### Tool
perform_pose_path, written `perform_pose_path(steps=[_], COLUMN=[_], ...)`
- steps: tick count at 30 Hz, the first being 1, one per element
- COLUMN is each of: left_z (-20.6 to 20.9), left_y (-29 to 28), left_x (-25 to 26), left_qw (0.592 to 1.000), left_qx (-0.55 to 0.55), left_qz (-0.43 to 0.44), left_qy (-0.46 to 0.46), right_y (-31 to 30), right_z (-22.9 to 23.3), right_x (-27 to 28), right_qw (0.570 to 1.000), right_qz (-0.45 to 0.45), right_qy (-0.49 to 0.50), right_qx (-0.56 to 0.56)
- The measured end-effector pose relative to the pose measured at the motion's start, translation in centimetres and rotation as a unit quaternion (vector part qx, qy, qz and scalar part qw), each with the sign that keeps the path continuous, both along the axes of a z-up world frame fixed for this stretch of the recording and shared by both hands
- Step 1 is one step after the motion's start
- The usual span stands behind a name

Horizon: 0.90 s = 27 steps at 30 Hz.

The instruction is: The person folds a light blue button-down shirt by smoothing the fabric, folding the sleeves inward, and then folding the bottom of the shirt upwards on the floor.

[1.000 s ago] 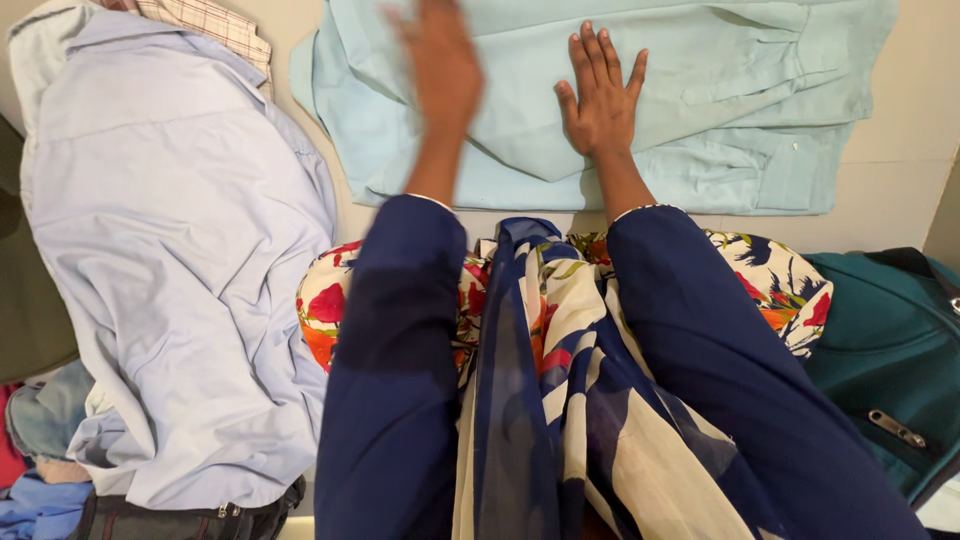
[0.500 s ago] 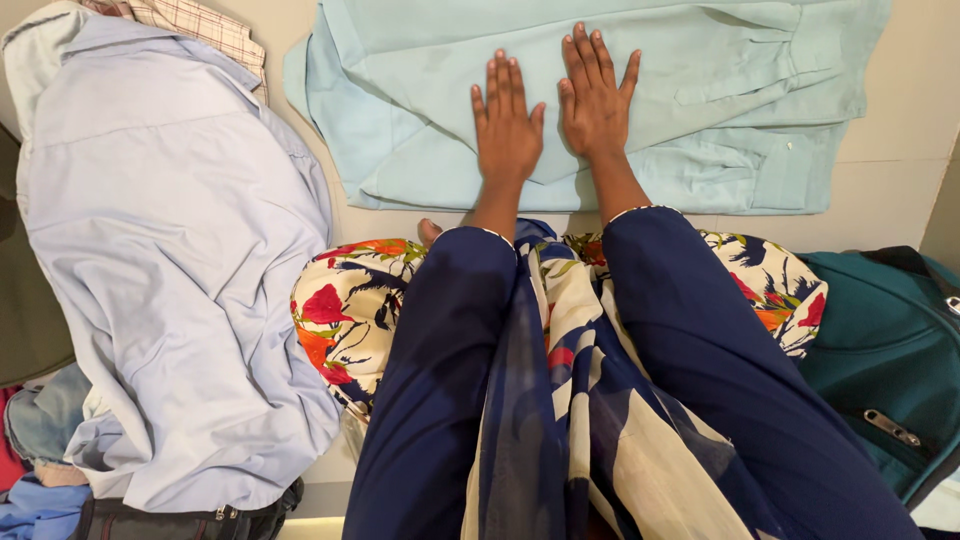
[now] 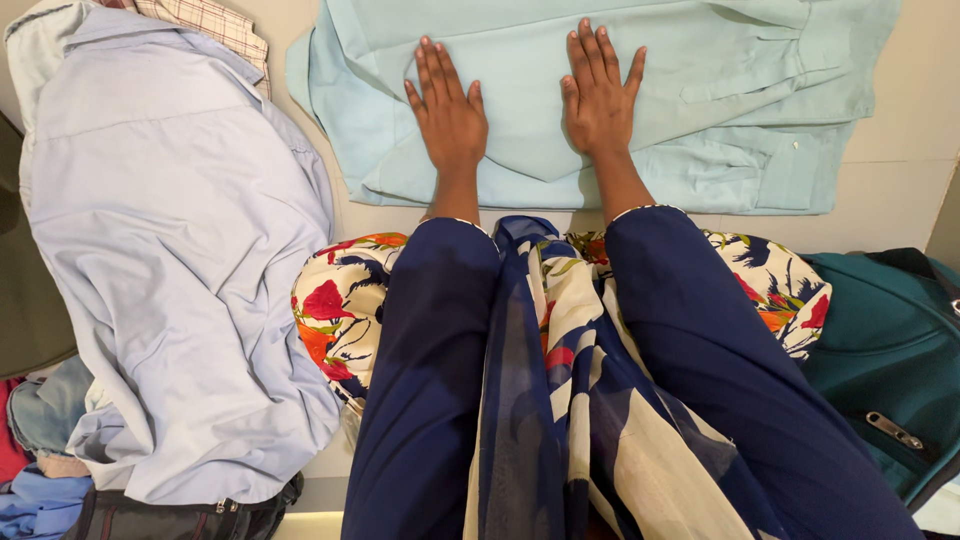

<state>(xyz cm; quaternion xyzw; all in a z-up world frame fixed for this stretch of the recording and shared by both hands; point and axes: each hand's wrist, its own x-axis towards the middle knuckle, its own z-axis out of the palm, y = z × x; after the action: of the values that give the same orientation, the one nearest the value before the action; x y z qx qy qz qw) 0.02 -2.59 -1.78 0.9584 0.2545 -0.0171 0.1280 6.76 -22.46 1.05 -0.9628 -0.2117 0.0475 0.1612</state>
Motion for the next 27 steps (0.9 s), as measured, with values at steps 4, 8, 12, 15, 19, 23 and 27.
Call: perform_pose_path(steps=[4,8,12,15,19,23,27], left_z=[0.2,0.6,1.7,3.4,5.1,4.8,2.5], left_y=[1.0,2.5,3.1,3.6,4.4,3.8,-0.6], left_x=[0.2,0.2,0.0,0.1,0.2,1.5,3.4], left_qw=[1.000,0.999,0.999,0.997,0.994,0.996,0.989], left_qx=[0.002,0.000,0.001,-0.016,-0.027,-0.017,-0.029], left_qz=[0.028,0.028,0.025,0.042,0.052,0.083,-0.037], left_qy=[-0.009,0.021,0.025,0.065,0.093,0.031,-0.141], right_y=[-0.1,-0.1,0.0,-0.1,-0.1,-0.1,0.0], right_z=[-0.1,0.0,0.0,-0.1,-0.1,-0.1,0.0], right_x=[0.1,-0.1,0.0,-0.1,-0.1,-0.1,0.0], right_qw=[1.000,1.000,1.000,1.000,1.000,1.000,1.000], right_qz=[0.003,0.000,0.001,0.000,0.001,0.001,0.002], right_qy=[-0.003,-0.001,-0.003,-0.007,-0.013,-0.020,-0.016], right_qx=[-0.006,-0.005,-0.002,0.000,0.001,0.005,0.007])
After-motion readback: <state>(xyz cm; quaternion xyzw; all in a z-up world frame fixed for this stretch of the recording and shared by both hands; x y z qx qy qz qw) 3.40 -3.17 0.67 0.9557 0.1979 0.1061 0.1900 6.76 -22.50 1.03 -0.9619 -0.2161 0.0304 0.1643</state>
